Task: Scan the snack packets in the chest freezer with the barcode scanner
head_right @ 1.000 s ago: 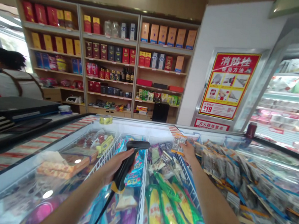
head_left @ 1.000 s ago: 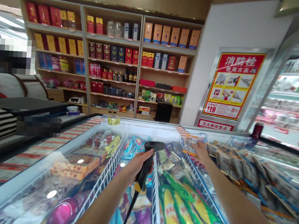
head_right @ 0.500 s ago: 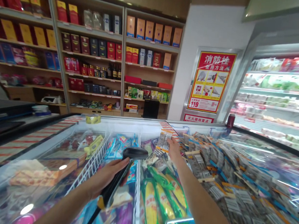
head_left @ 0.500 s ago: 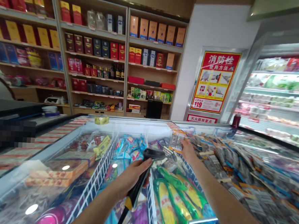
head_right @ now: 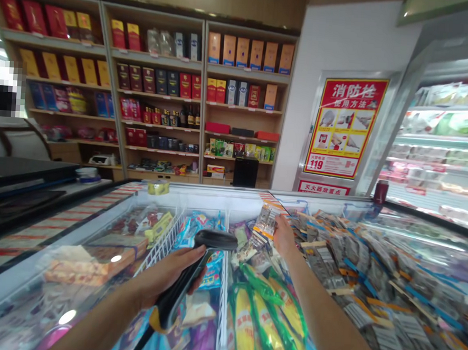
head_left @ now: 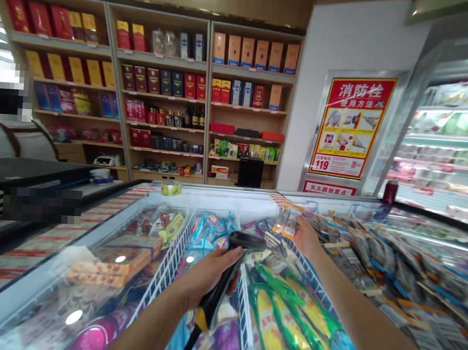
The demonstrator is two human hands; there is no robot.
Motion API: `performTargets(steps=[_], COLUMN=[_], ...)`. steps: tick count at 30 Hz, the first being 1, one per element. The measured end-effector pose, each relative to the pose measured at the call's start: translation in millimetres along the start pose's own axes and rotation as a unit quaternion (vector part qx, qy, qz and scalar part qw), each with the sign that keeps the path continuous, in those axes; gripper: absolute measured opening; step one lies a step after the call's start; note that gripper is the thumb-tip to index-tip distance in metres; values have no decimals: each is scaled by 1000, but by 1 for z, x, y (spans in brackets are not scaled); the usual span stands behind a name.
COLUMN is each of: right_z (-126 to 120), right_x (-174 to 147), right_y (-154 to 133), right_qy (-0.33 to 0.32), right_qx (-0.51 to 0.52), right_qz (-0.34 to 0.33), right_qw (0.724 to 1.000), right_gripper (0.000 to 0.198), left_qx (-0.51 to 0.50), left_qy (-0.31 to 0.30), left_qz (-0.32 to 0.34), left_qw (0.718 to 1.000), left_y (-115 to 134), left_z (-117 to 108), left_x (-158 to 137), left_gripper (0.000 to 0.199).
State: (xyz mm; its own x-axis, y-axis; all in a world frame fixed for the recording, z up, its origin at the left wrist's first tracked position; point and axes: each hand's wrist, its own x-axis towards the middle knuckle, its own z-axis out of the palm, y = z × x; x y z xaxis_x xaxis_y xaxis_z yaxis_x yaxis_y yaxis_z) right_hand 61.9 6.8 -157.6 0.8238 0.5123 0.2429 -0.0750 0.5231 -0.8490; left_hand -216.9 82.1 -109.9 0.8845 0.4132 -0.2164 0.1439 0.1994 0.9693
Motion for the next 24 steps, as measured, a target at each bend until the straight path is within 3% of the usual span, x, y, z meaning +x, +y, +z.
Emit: performTargets(steps=[13,24], right_z=[6,7], right_x=[-7,-3], right_y=[-8,-5], right_qy=[-43,-40], right_qx=[96,121], right_qz=[55,73], right_qw=[993,989], right_gripper=[13,14], left_qx=[6,3], left_qy=[-15,-28], left_qz=[-20,-20], left_qw=[1000,999], left_y=[1,2], left_z=[-1,1], left_x=[-3,-7], left_gripper=[44,42])
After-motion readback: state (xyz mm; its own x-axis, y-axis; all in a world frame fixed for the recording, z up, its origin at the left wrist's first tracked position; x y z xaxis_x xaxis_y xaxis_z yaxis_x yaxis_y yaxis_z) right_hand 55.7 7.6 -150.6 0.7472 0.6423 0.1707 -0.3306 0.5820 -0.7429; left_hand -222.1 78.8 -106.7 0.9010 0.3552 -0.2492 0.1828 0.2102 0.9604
